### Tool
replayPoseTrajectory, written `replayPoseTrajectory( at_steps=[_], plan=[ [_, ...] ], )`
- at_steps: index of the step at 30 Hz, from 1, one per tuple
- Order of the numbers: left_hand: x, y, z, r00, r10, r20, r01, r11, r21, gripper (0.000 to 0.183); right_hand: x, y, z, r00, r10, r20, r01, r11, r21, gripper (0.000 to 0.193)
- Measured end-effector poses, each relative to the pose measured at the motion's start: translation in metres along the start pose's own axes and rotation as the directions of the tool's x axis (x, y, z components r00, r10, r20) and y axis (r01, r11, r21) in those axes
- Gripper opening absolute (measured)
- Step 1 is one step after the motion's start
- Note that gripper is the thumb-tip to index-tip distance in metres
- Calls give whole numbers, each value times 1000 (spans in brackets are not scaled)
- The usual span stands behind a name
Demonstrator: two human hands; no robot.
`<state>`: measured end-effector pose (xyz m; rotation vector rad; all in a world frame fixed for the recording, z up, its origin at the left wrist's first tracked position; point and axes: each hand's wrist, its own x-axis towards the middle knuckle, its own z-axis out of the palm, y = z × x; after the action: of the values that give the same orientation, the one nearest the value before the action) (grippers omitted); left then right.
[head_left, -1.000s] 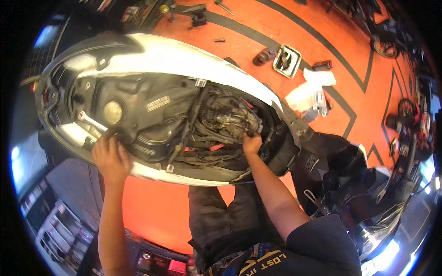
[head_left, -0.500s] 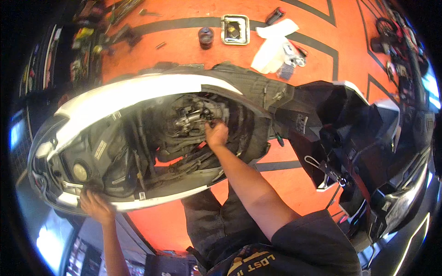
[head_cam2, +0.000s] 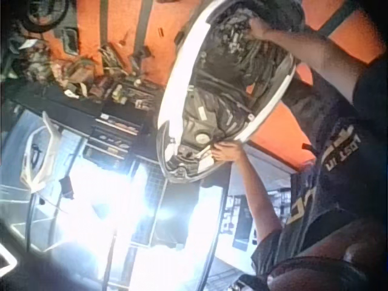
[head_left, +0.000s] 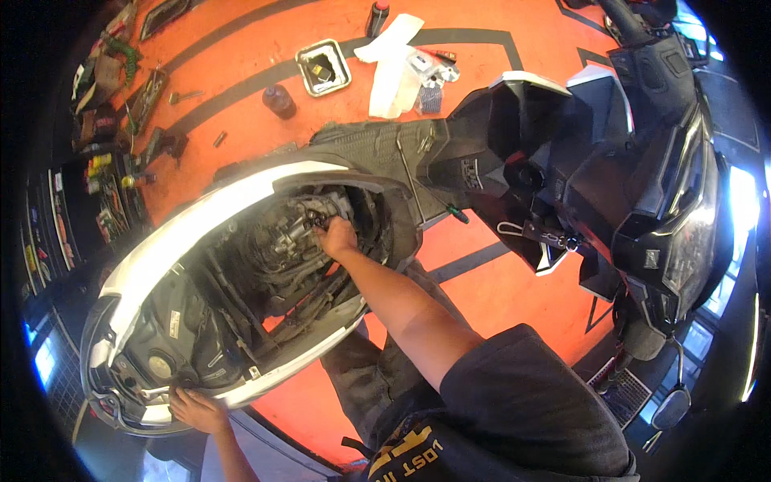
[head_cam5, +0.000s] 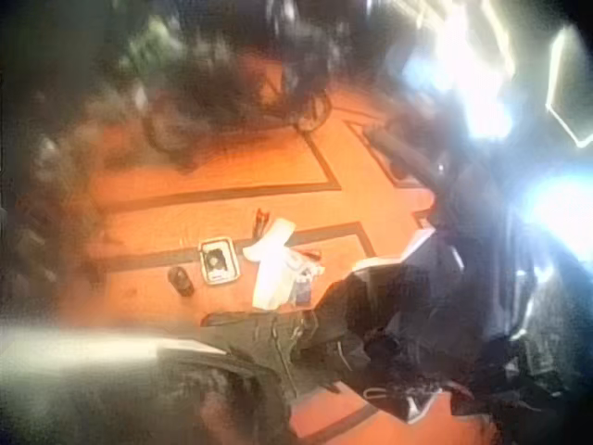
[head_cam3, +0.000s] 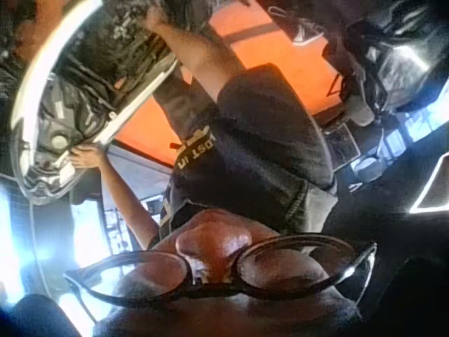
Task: The person works on the internal components of a motorcycle by reaching into the engine compartment, using a T-handle socket wrench to loosen or tighten a bolt, and handling various wires and connectors by hand.
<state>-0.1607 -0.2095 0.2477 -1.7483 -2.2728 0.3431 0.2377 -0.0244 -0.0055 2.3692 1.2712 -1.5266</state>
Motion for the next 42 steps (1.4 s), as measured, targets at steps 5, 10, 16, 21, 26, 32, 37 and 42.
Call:
replayPoseTrajectory(
  at_steps=[5,10,16,21,26,32,37,42],
  plan=[
    [-1,0,2,1000,13,-13,-13,999,53,46,-16,6,-33,986,-163,31,164,986,-29,39],
    [6,16,-11,1000,-19,-14,19,1000,6,42,-106,38,-76,729,-665,-162,633,745,-211,25],
    [12,31,-33,997,-22,-76,13,992,-125,36,-209,169,-93,643,-553,-530,485,829,-277,32],
    [4,22,-36,996,79,-33,-84,965,-249,41,-275,388,-21,808,492,-323,-190,738,648,36],
    [-12,21,-37,982,179,-64,-190,930,-314,47,-422,534,74,617,787,-8,-621,493,609,45],
    [-6,29,-44,990,136,28,-124,958,-258,56,-476,493,117,617,756,220,-588,257,767,40],
    [-16,26,-46,997,65,39,-53,968,-244,55,-441,454,71,899,415,-142,-267,775,572,34],
    [-37,36,-48,1000,4,14,0,944,-330,59,-348,381,-67,719,-191,-668,441,869,226,28]
  ],
)
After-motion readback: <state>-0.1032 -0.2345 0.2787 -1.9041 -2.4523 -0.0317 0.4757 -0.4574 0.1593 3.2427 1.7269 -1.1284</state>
